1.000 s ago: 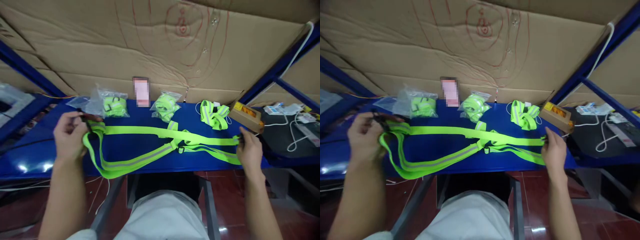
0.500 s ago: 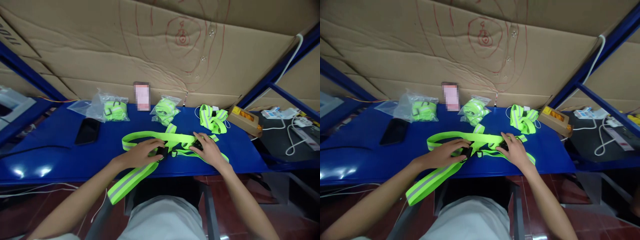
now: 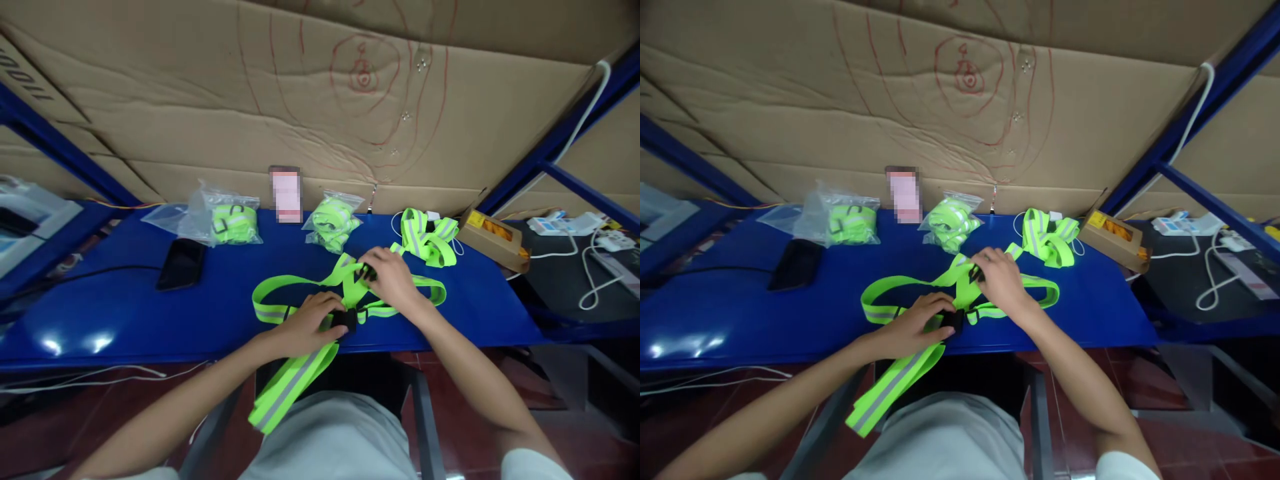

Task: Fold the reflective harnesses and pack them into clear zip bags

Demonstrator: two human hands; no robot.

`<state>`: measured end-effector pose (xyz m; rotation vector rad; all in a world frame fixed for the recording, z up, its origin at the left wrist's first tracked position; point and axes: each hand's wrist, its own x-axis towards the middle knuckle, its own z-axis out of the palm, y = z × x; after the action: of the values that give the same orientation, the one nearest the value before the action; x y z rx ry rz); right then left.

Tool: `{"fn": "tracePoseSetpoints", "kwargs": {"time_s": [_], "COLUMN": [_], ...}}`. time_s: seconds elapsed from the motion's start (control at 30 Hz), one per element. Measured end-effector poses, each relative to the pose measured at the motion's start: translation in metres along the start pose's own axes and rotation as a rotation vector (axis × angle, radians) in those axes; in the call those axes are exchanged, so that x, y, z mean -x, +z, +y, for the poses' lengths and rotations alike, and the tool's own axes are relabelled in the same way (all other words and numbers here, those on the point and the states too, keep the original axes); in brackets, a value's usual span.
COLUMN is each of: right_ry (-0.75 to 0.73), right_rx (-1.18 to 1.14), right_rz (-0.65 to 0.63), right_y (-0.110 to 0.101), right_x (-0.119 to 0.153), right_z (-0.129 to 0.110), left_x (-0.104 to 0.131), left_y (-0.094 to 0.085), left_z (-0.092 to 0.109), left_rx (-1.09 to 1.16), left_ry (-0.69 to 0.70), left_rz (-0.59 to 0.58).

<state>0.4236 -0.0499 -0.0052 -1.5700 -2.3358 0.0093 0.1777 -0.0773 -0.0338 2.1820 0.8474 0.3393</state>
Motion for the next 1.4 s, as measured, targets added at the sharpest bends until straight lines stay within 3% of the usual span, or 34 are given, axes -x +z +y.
{"fn": "tracePoseSetpoints", "kwargs": {"time_s": [0.17,0.27,0.37,0.47,0.57,0.63,0.73,0.8,0.97,1.1,1.27,1.4], "right_ry": [0.151,0.259,0.291,0.258,0.317,0.385,0.456,0.431,0.082,0.089,0.108,0.08], "right_rx": [-0.056,-0.003,-0.043,-0.235,-0.434,-0.439,-0.251,-0.148,-0.274,-0.228,-0.2,-0.243], "right_rz": [0.312,0.368,0.353,0.32,0.281,0.359,0.589,0.597,0.222,0.242,0.237,0.184], "right_y": [-0.028,-0.035,-0.03,-0.024,-0.028,-0.036,-0.048,-0.048,-0.02,0.015,0.048,0.058], "right_x": [-0.013,-0.019,-0.024,-0.024,-0.014,-0.003,0.01,0.01,-0.021,-0.047,-0.046,-0.036], "right_z": [0.031,0.044,0.048,0.054,0.074,0.092,0.107,0.098,0.034,0.007,-0.001,-0.012], "left_x": [0.017,0.023,0.023,0.025,0.035,0.045,0.049,0.036,-0.038,-0.082,-0.083,-0.079], "left_y": [-0.019,-0.028,-0.034,-0.044,-0.063,-0.08,-0.104,-0.112,-0.096,-0.072,-0.057,-0.051], "left_z": [0.009,0.012,0.007,-0.002,-0.011,-0.014,-0.015,-0.013,-0.015,-0.03,-0.05,-0.058], "left_rx": [-0.02,-0.084,-0.098,-0.052,0.029,0.111,0.167,0.123,-0.123,-0.207,-0.226,-0.229], "left_ry": [0.061,0.089,0.072,0.038,0.001,-0.033,-0.079,-0.059,0.102,0.147,0.134,0.123], "left_rz": [-0.223,-0.326,-0.306,-0.215,-0.065,0.103,0.422,0.517,0.47,0.457,0.443,0.414]}}
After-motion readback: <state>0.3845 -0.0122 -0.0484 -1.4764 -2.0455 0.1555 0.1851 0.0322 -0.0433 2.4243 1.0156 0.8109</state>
